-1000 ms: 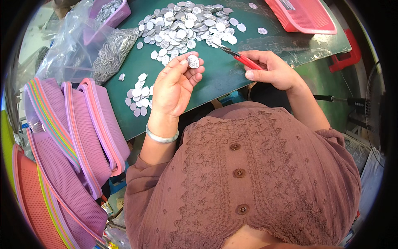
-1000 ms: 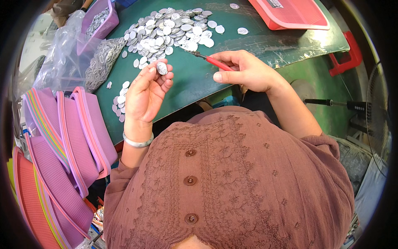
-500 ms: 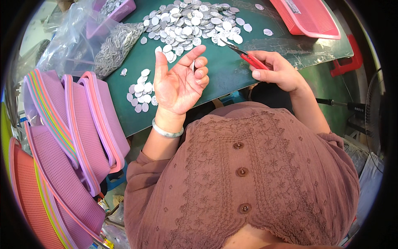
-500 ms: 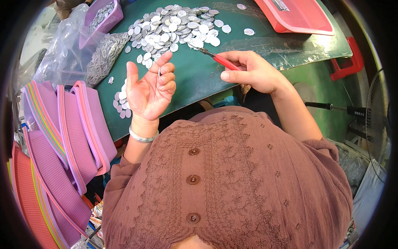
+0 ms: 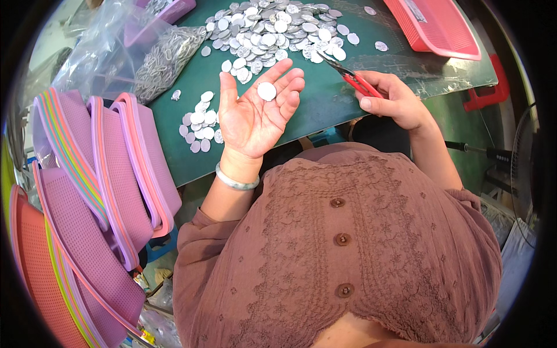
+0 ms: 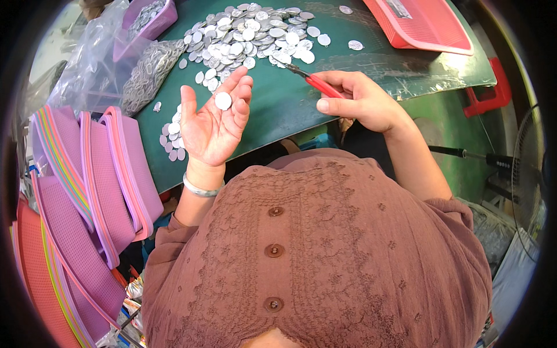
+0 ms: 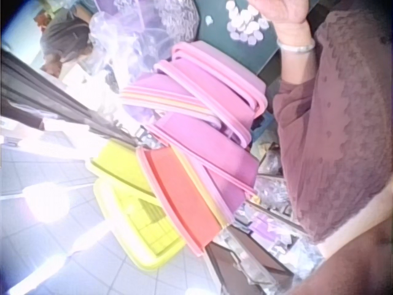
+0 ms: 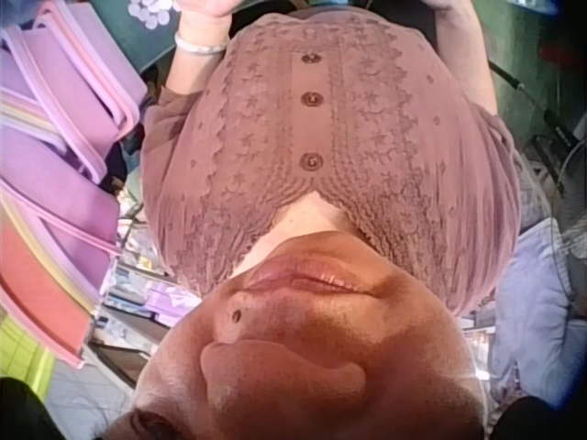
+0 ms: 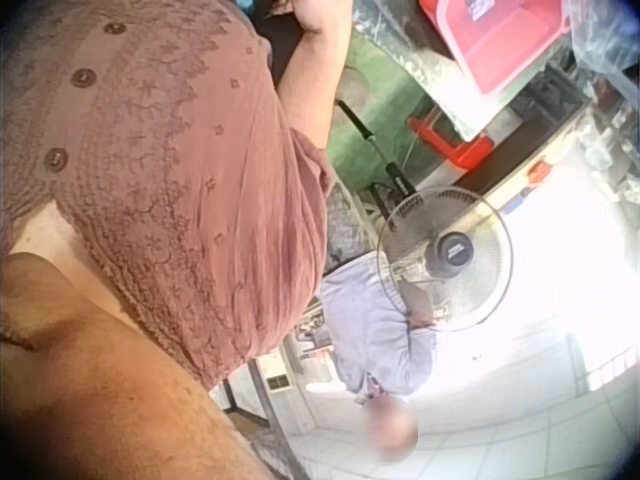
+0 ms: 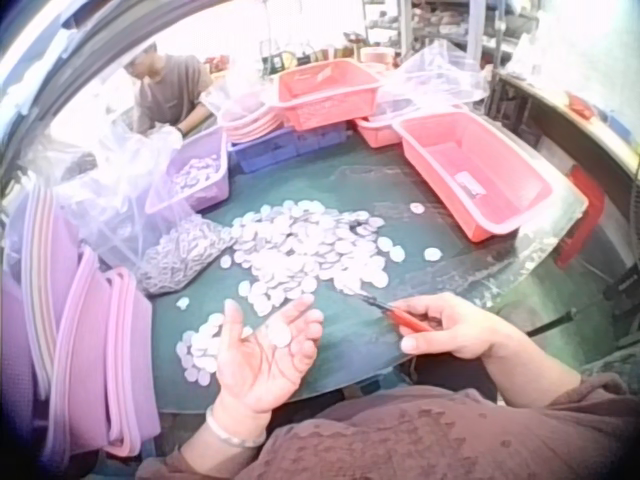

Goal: The person uses a pair of side-cutters to trim the edges of small circular metal components one by one, picking them up from a pile and placing them into a pink bin.

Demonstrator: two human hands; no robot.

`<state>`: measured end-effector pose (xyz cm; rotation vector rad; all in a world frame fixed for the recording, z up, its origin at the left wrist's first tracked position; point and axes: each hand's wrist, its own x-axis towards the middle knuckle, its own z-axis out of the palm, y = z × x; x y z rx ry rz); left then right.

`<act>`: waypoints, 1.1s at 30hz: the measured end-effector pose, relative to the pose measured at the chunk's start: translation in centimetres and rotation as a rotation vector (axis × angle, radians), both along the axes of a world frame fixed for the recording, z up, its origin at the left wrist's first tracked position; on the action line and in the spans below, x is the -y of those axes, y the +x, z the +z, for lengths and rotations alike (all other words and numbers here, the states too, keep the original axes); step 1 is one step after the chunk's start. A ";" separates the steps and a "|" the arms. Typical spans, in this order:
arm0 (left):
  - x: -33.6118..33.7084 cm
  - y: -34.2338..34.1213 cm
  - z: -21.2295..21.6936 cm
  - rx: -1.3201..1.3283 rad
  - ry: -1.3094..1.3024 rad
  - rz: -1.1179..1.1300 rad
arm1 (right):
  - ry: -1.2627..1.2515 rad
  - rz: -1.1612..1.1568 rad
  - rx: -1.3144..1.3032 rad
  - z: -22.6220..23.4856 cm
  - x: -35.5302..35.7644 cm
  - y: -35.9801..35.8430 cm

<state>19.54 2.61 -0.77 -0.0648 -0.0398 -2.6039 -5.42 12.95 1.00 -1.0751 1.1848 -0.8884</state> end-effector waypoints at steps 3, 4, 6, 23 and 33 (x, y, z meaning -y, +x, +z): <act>0.1 0.6 0.1 0.196 -0.167 0.056 | 0.008 0.001 0.004 -0.1 0.0 -0.1; -0.1 0.6 0.0 0.489 -0.400 0.173 | 0.001 -0.002 0.004 0.0 0.0 0.0; -0.8 1.0 -0.6 1.074 -0.865 0.409 | -0.008 -0.002 0.009 0.1 0.0 0.1; 4.3 0.5 -1.0 1.851 -2.101 0.781 | -0.001 -0.014 0.052 -0.2 0.1 0.1; 4.3 -0.8 -0.2 1.701 -1.497 0.426 | -0.024 0.012 -0.001 -0.1 0.0 0.1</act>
